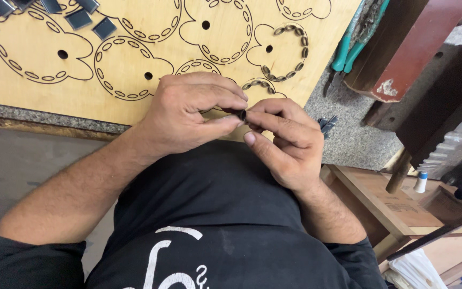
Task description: The person files small metal pieces, hammers them on an anvil, and uses pliers to bend and assemble them into a chain-like structure on a wooden board with pre-drawn outlines.
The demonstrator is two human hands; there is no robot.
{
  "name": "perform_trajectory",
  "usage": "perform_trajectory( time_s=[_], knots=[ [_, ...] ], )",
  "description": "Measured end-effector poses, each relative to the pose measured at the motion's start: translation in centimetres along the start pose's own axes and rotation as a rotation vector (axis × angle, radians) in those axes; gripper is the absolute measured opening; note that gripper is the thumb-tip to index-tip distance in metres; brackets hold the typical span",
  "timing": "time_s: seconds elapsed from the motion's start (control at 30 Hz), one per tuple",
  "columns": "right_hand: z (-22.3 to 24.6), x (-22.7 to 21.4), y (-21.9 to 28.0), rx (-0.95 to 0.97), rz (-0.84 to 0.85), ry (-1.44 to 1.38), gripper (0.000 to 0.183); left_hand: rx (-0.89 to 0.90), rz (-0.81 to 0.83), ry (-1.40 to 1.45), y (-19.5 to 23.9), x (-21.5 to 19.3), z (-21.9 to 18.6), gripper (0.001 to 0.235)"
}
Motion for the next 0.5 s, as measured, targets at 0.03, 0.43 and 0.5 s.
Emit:
perform_trajectory(
  time_s=[0.03, 0.43, 0.5],
  knots=[
    [-0.05, -0.04, -0.05, -0.001, 0.001, 0.000, 0.027, -0.006, 0.003, 0.002, -0.03, -0.02, 0.00, 0.020],
    [-0.57, -0.40, 0.02, 0.084, -0.089, -0.116, 0.029, -0.034, 0.035, 0.078, -0.35, -0.45, 0.18, 0.022],
    [-0.61, -0.42, 0.08, 0.089, -0.086, -0.112, 0.029, -0.027, 0.035, 0.076, -0.34, -0.43, 0.16, 0.022]
  ],
)
Point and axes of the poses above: each hand's wrist, its own y-axis away from the middle knuckle, its own x-axis out of the palm, z = x × y, the point moved 4 cm from there along -y, towards the middle knuckle, and after that the axes turned 10 degrees about -x, right-handed, at the moved point
